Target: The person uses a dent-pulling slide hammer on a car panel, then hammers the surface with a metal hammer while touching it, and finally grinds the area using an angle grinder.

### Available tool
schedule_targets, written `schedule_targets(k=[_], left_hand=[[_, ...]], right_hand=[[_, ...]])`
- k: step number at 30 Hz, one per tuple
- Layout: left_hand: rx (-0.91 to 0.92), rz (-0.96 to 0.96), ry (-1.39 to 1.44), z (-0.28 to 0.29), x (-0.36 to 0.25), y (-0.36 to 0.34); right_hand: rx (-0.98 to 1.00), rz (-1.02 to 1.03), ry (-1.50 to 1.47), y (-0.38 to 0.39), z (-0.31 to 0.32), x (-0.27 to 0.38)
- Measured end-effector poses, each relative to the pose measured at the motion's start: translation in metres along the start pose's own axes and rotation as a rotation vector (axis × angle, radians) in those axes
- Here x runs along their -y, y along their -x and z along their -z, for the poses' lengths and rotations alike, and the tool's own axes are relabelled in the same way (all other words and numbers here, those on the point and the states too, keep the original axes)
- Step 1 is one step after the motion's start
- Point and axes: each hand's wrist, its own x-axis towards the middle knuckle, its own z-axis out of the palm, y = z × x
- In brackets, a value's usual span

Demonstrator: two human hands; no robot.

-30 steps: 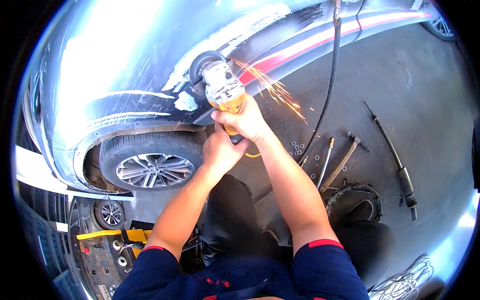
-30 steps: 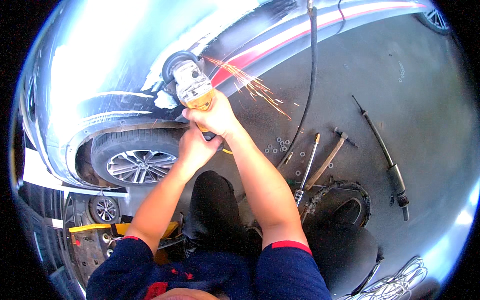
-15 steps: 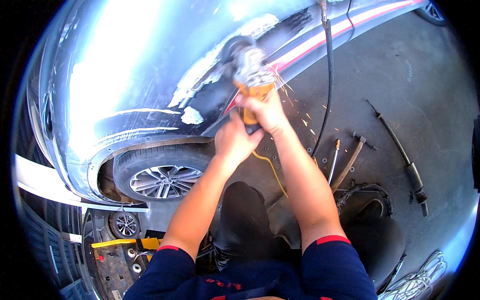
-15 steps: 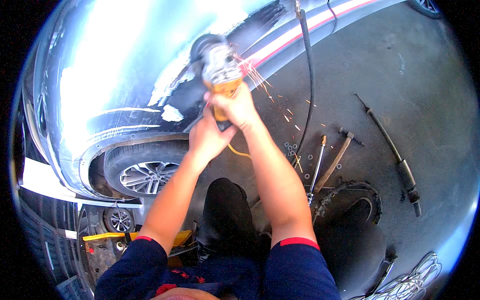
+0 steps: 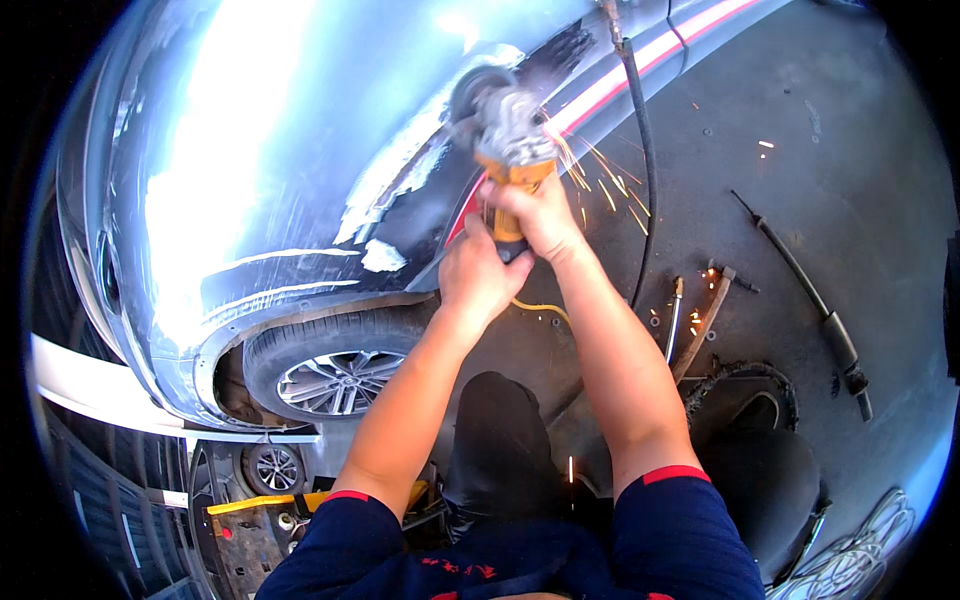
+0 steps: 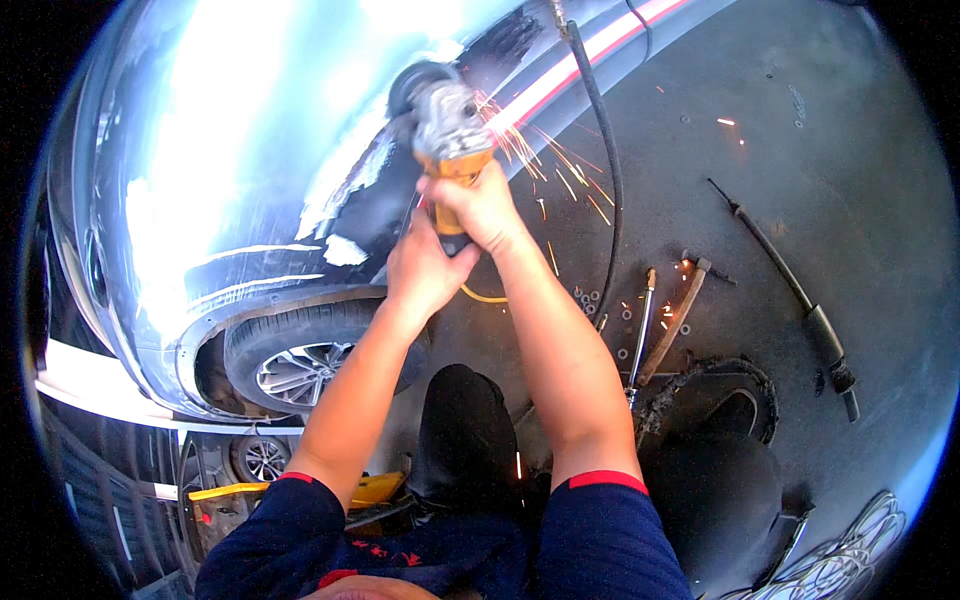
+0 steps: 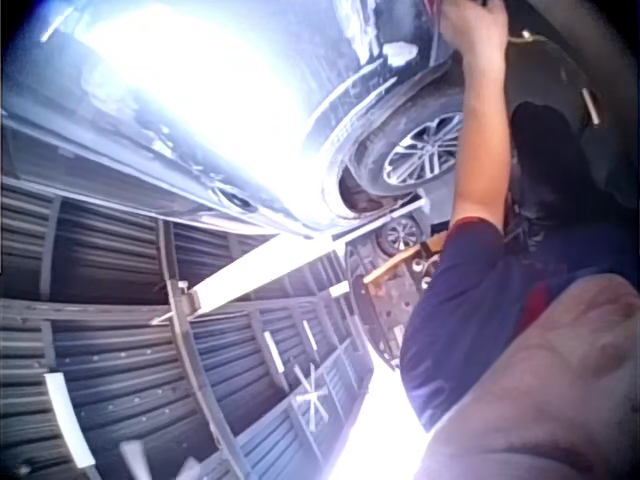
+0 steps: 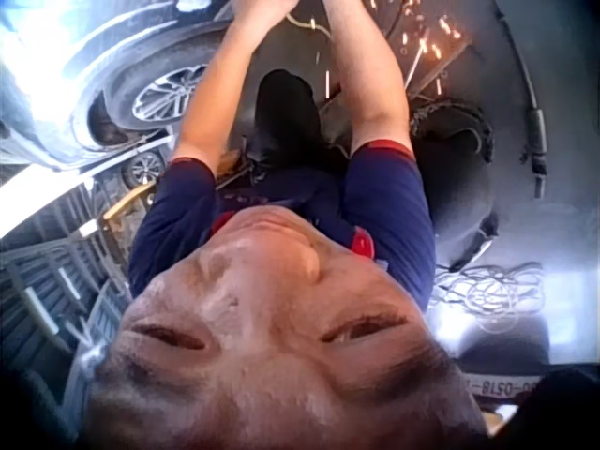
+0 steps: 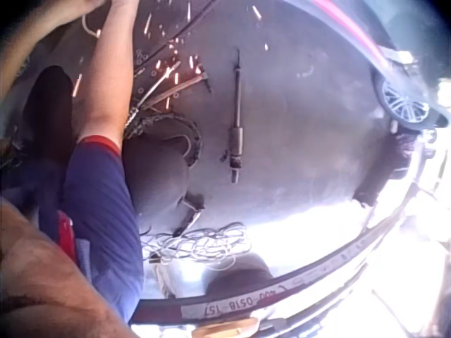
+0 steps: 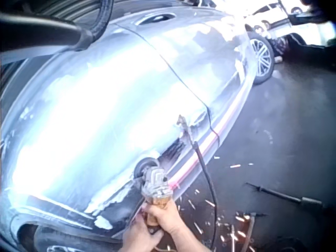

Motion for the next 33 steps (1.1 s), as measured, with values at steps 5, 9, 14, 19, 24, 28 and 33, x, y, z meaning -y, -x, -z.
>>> schedule_targets(k=[5, 9, 14, 19, 24, 28, 33], left_hand=[[0.151, 0.14, 0.06, -0.008, 0.011, 0.021], [0.12, 0.07, 0.06, 0.009, -0.011, -0.006], [0.147, 0.167, 0.122, -0.002, 0.001, 0.018], [-0.001, -0.01, 0.071, -0.003, -0.009, -0.008], [0.024, 0.066, 0.081, -0.022, 0.011, 0.009], [0.192, 0.156, 0.31, -0.019, 0.013, 0.028], [0.037, -0.036, 0.557, -0.004, -0.018, -0.004]], right_hand=[[0.125, -0.039, 0.095, 0.017, -0.006, -0.012], [0.068, 0.003, 0.093, -0.005, 0.006, 0.006], [0.147, -0.006, 0.197, 0.014, -0.006, -0.007], [0.008, 0.08, 0.102, -0.004, 0.005, 0.014], [0.102, -0.021, 0.115, 0.007, 0.004, -0.012], [0.195, -0.037, 0.355, 0.022, -0.009, -0.009], [-0.094, 0.001, 0.2, 0.003, -0.006, 0.037]])
